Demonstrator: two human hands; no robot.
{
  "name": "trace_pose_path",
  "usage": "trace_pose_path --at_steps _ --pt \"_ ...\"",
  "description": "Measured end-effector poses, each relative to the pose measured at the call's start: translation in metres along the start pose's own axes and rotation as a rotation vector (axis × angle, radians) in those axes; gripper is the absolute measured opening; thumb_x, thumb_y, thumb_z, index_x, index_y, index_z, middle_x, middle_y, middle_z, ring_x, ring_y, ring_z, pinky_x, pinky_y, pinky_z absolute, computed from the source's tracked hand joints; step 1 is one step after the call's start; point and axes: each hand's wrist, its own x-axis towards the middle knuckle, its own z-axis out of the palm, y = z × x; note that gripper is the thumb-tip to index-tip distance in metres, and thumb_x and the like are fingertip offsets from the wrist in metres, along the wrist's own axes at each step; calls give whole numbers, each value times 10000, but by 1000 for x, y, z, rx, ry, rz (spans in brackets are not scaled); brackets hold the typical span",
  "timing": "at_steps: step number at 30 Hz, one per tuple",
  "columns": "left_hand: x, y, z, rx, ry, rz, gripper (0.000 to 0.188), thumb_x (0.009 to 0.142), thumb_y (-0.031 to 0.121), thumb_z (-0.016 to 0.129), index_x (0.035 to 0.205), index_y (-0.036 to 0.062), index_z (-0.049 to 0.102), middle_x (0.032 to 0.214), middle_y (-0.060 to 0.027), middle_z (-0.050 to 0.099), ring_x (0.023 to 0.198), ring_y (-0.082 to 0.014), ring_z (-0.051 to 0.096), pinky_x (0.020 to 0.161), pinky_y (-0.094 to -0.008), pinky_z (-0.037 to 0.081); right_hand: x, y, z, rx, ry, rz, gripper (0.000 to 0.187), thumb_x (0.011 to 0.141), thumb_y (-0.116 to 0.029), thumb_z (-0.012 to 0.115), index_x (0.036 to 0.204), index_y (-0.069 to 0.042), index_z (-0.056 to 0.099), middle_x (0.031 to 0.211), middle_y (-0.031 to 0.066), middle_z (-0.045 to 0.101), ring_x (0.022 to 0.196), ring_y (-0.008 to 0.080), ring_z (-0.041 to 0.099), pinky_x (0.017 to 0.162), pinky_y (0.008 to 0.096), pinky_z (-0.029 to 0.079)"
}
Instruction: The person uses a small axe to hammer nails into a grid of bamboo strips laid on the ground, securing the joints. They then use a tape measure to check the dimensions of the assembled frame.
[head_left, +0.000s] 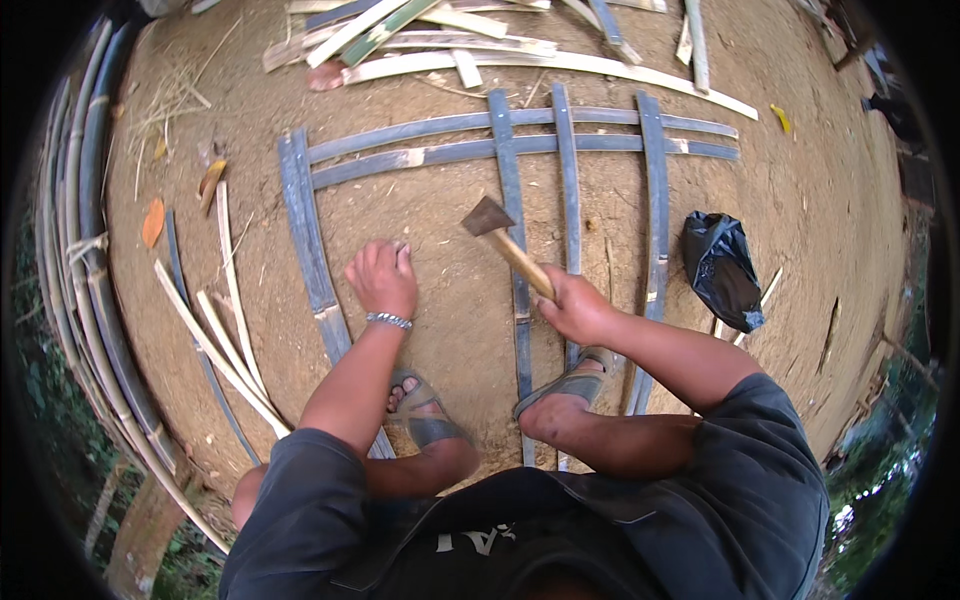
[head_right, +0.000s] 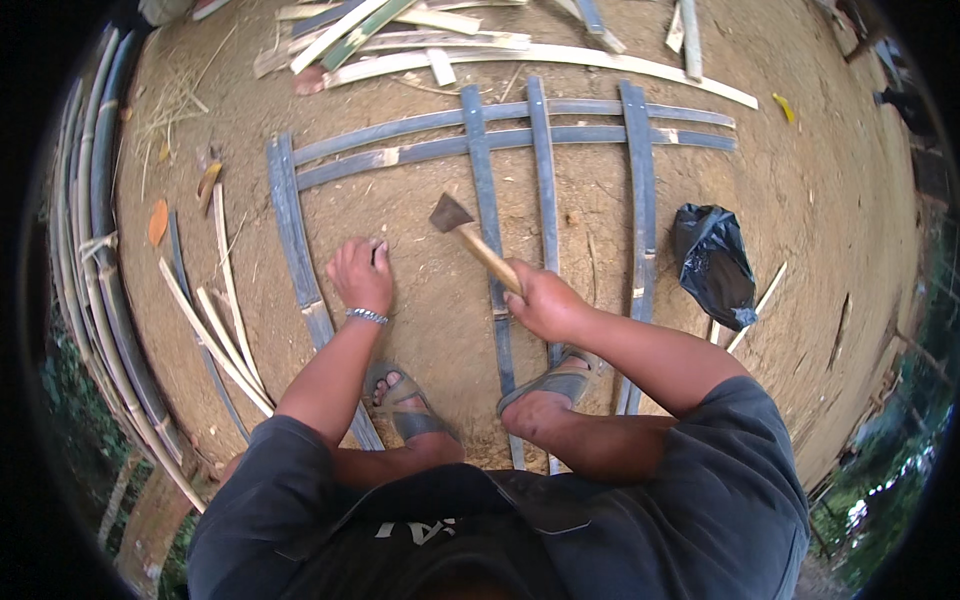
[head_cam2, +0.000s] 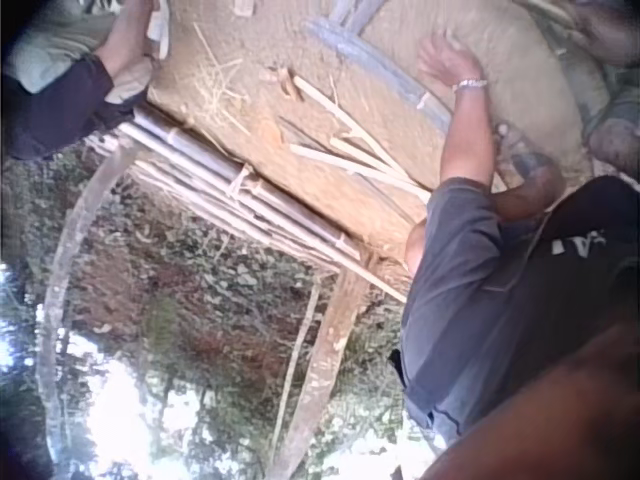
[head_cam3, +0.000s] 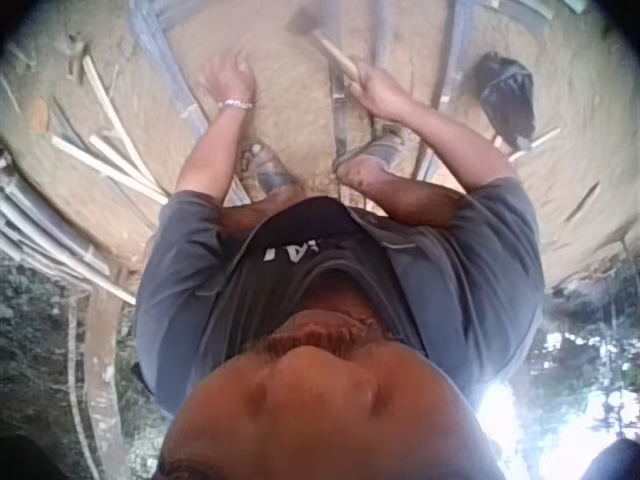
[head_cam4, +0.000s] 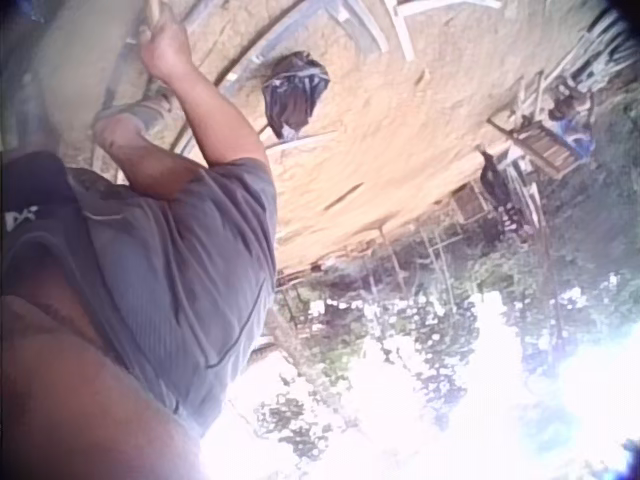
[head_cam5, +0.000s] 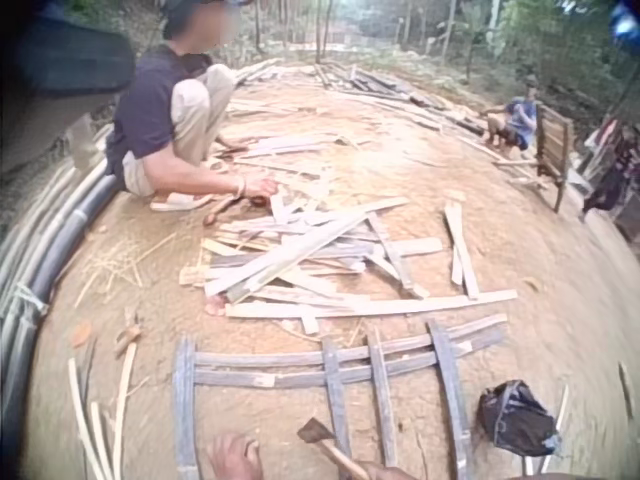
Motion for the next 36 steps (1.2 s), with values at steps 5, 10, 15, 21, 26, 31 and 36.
trace_pose_path --at_steps 5,10,15,21,26,31,36 --pt "7 4 -6 86 -90 30 114 859 188 744 926 117 685 982 -43 650 977 -247 606 909 -426 383 3 12 5 31 -8 -70 448 954 -170 610 1355 -28 470 922 290 669 887 462 672 806 512 532" --pt "10 -1 0 -35 -110 63 155 896 158 704 1007 65 650 963 -107 650 954 -307 613 883 -446 424 1 13 1 111 10 -89 455 957 -181 609 1357 -17 466 976 297 668 928 459 668 823 509 525" --pt "39 61 1 -516 -177 -219 218 940 113 659 1127 2 646 989 -145 699 900 -300 680 816 -408 536 0 28 0 262 239 -26 449 957 -188 623 1338 5 486 980 261 669 931 402 675 831 464 527" --pt "93 120 36 -703 -164 -154 174 959 140 670 1054 -3 697 928 -117 714 815 -190 682 755 -305 532 23 46 -9 369 535 18 439 949 -204 641 1309 12 513 1043 267 674 982 399 680 873 446 520" --pt "119 138 54 -645 -140 -14 135 929 155 692 999 40 691 930 -141 712 832 -286 692 776 -388 531 37 56 -13 523 534 28 414 951 -201 645 1281 15 520 1055 247 677 1003 369 677 886 429 512" --pt "130 130 75 -402 -24 274 93 904 135 698 959 59 688 914 -122 695 873 -336 651 808 -437 487 35 47 -6 604 516 17 397 960 -191 639 1279 14 522 1064 219 681 1008 320 677 888 404 510" --pt "127 129 84 -394 57 321 85 889 113 700 959 68 682 990 -116 672 958 -338 634 836 -437 473 23 29 -7 537 484 21 438 965 -194 636 1323 22 506 1095 223 683 1042 317 678 909 396 511"
